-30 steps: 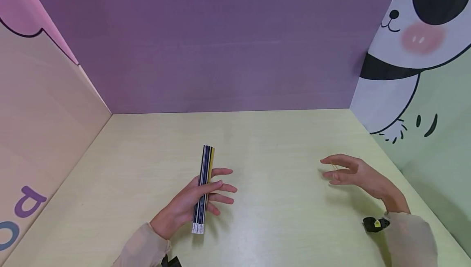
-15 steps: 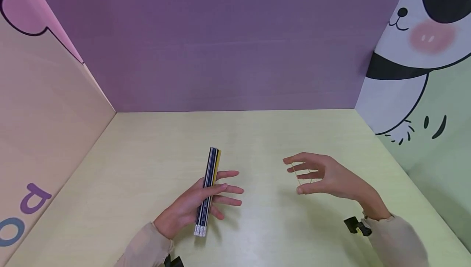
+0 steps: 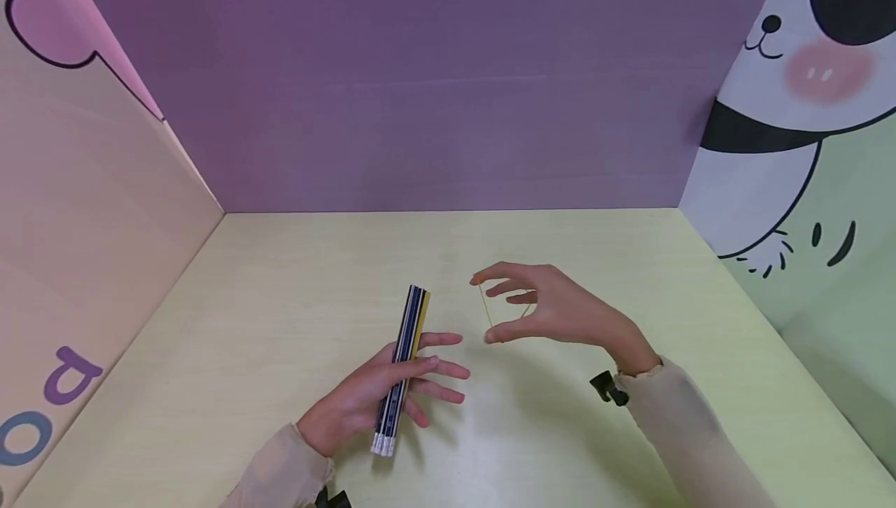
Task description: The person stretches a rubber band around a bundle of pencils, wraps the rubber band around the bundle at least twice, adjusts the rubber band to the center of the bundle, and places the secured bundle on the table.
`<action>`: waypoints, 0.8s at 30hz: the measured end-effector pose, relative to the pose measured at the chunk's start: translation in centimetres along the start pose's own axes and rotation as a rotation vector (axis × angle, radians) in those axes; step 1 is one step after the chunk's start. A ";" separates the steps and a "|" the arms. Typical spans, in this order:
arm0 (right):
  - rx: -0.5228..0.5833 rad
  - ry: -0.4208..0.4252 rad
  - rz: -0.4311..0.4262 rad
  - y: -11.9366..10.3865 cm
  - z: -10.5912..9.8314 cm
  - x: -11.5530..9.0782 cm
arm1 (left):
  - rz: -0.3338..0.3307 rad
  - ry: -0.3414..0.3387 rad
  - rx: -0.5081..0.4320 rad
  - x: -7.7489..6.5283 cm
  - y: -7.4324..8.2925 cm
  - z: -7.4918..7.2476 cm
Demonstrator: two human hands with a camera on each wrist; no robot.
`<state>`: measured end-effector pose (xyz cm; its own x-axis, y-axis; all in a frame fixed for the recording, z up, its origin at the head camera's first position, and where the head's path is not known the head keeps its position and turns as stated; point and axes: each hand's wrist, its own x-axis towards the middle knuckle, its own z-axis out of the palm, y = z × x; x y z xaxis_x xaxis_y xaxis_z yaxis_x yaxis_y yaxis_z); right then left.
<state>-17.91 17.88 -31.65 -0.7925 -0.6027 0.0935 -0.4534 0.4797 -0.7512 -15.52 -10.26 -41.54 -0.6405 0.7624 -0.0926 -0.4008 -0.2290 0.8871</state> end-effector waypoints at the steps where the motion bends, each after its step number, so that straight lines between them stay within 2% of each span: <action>1: -0.004 -0.003 -0.005 -0.3 0.3 0.5 | -0.002 -0.006 0.004 0.0 -0.1 0.0; 7: -0.036 -0.052 -0.047 -1.2 2.0 3.4 | -0.004 -0.046 0.013 0.0 -0.4 0.1; 11: -0.022 -0.074 -0.074 -1.2 3.2 4.7 | -0.005 -0.096 0.010 0.1 -0.6 0.3; 14: 0.013 -0.093 -0.093 -1.1 4.0 5.2 | -0.006 -0.132 0.031 0.1 -0.6 0.5; 20: 0.084 -0.164 -0.092 0.1 4.7 5.5 | 0.035 -0.214 0.151 -0.1 -0.6 1.2; 24: 0.157 -0.234 -0.074 0.8 4.9 5.6 | 0.048 -0.192 0.199 -0.4 -0.3 1.4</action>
<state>-20.73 11.79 -34.89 -0.6359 -0.7717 0.0120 -0.4232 0.3356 -0.8416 -14.24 -9.66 -41.14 -0.5122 0.8586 0.0224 -0.2245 -0.1590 0.9614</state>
